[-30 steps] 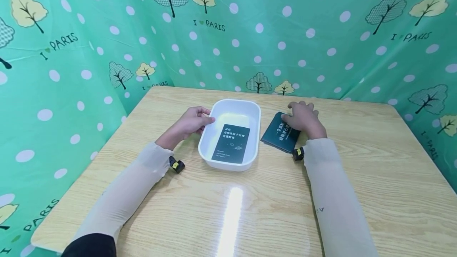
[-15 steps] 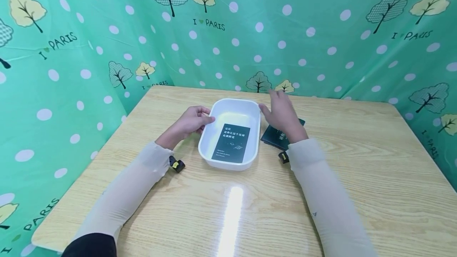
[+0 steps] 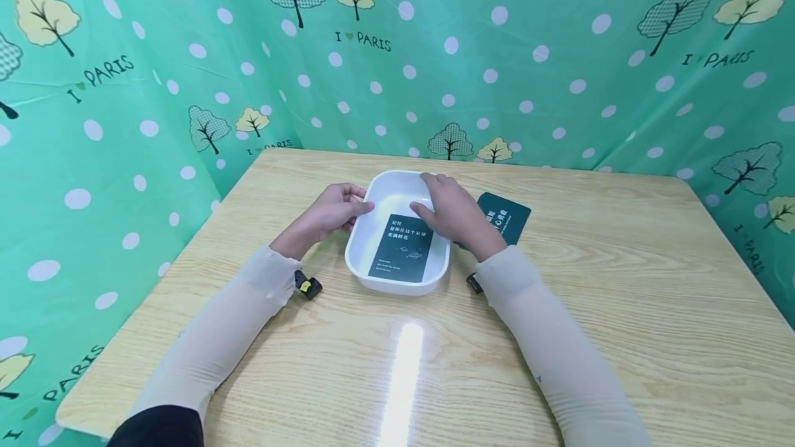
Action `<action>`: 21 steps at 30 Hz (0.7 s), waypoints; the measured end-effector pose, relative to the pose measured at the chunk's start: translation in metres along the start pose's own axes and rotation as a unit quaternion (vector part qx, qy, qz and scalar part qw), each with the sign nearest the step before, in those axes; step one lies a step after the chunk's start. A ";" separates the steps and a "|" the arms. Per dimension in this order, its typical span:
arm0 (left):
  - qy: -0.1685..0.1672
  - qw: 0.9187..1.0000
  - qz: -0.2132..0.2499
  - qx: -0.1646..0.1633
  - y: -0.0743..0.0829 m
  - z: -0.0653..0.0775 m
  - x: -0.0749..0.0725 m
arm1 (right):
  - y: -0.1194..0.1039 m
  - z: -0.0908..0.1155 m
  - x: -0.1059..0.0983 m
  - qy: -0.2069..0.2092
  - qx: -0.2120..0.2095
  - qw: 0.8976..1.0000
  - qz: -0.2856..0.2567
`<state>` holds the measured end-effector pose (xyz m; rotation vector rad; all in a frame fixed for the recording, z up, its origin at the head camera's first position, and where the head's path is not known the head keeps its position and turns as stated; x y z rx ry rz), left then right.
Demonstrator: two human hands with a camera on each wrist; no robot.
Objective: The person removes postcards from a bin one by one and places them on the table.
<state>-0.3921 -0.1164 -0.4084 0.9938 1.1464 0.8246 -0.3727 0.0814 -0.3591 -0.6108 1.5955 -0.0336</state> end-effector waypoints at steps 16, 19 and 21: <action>-0.007 1.000 -0.014 0.003 0.003 0.000 -0.001 | -0.025 0.012 0.042 -0.133 -0.028 0.983 0.122; -0.009 1.000 -0.014 0.000 0.002 0.001 -0.001 | -0.025 0.012 0.046 -0.140 -0.031 0.979 0.144; -0.009 1.000 -0.014 -0.005 0.000 0.002 -0.001 | -0.024 0.012 0.048 -0.146 -0.031 0.977 0.153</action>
Point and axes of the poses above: each hand's wrist, its own z-axis away from the middle knuckle, its own x-axis out of the palm, y = z × x, the point moved 9 cm from there along -z, towards the middle knuckle, and after that the axes turned 6 degrees about x, right-handed, at the moved point
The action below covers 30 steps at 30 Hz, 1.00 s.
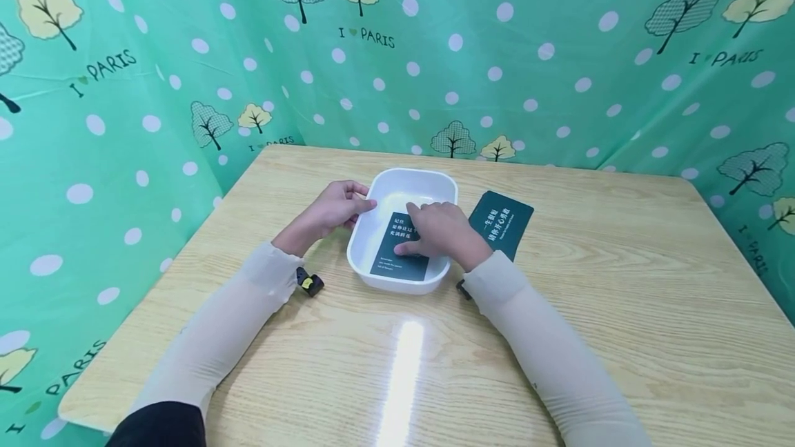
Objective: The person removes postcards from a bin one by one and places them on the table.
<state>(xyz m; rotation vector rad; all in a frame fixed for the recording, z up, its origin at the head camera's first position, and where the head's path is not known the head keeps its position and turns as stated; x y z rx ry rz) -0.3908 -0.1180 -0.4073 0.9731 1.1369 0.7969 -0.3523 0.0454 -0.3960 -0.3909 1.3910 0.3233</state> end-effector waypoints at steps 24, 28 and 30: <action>0.000 1.000 0.011 0.000 -0.001 0.000 0.001 | 0.000 -0.002 0.003 -0.014 0.020 0.998 0.050; 0.002 1.000 0.014 0.004 0.000 0.000 0.001 | 0.000 -0.001 0.002 -0.015 0.020 0.998 0.053; 0.003 1.000 0.015 0.006 0.000 -0.001 0.001 | 0.000 -0.001 0.003 -0.018 0.021 0.998 0.051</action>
Point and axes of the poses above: each hand's wrist, its own z-axis away from the middle knuckle, its own x-axis out of the palm, y = z × x, the point moved 9 cm from there along -z, towards the middle knuckle, and after that the axes turned 6 degrees about x, right-handed, at the moved point
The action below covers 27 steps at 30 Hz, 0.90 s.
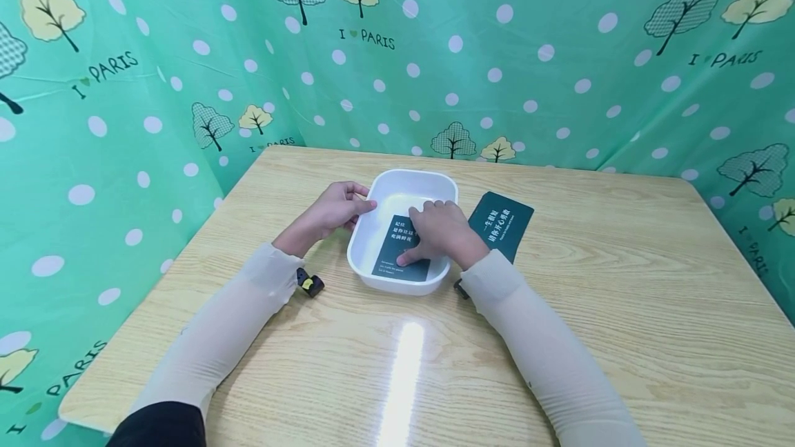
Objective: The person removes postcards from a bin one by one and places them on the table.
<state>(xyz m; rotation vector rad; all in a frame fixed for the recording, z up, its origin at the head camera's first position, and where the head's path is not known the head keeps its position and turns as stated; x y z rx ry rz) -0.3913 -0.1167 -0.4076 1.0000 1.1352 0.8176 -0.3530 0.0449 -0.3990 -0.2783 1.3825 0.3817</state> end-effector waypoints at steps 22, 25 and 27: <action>0.001 1.000 0.003 0.004 0.001 0.000 0.000 | -0.001 0.000 -0.005 0.035 -0.016 0.999 -0.013; 0.001 1.000 0.008 0.007 0.000 -0.001 0.000 | 0.000 -0.001 -0.005 0.028 -0.017 0.999 -0.043; 0.002 1.000 0.011 0.009 0.000 -0.001 0.000 | 0.001 -0.001 -0.005 0.025 -0.017 0.997 -0.064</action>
Point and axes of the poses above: each hand's wrist, its own z-axis away from the middle knuckle, its own x-axis out of the palm, y = z × x, the point moved 9 cm from there along -z, towards the middle knuckle, and after that the axes turned 6 degrees about x, right-handed, at the moved point
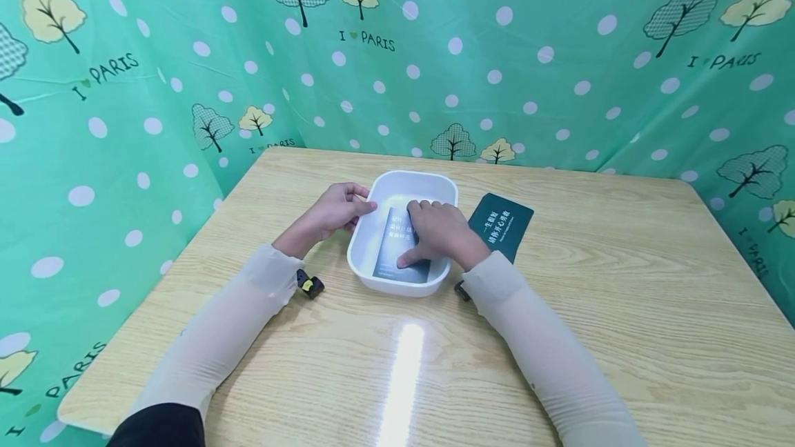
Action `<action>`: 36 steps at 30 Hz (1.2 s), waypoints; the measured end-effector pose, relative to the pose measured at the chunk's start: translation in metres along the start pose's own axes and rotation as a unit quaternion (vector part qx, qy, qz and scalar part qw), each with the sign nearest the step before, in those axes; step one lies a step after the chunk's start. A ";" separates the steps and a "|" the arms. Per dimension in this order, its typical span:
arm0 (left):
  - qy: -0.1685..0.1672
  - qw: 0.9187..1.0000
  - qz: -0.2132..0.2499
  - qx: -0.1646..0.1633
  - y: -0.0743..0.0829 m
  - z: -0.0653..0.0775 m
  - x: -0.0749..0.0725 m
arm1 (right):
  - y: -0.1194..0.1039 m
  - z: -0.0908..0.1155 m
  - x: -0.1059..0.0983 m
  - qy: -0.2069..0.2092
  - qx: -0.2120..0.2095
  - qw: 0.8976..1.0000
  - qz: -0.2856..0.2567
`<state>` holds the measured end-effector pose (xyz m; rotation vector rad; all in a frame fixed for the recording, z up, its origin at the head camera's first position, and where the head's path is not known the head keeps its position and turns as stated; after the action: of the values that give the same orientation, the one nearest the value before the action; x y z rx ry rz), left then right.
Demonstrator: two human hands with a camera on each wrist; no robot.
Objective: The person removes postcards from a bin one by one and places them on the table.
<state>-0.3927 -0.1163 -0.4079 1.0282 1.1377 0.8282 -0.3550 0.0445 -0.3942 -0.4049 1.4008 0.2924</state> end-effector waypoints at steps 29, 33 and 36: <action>0.008 1.000 -0.009 -0.014 -0.002 0.000 0.000 | 0.008 0.024 -0.062 0.088 -0.051 0.965 -0.242; 0.008 1.000 -0.019 -0.020 -0.001 0.002 0.000 | 0.016 0.033 -0.081 0.117 -0.064 0.956 -0.260; 0.007 0.999 -0.023 -0.023 0.000 0.002 0.000 | 0.025 0.042 -0.098 0.150 -0.065 0.950 -0.267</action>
<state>-0.3904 -0.1167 -0.4082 0.9572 1.1449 0.8222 -0.3435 0.0896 -0.2949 -0.9478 1.5089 -0.1285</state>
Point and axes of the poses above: each hand's wrist, its own z-axis away from the middle knuckle, its own x-axis out of the palm, y = z × x, the point moved 9 cm from there along -z, towards the middle knuckle, and after that the axes turned 6 degrees about x, right-handed, at the moved point
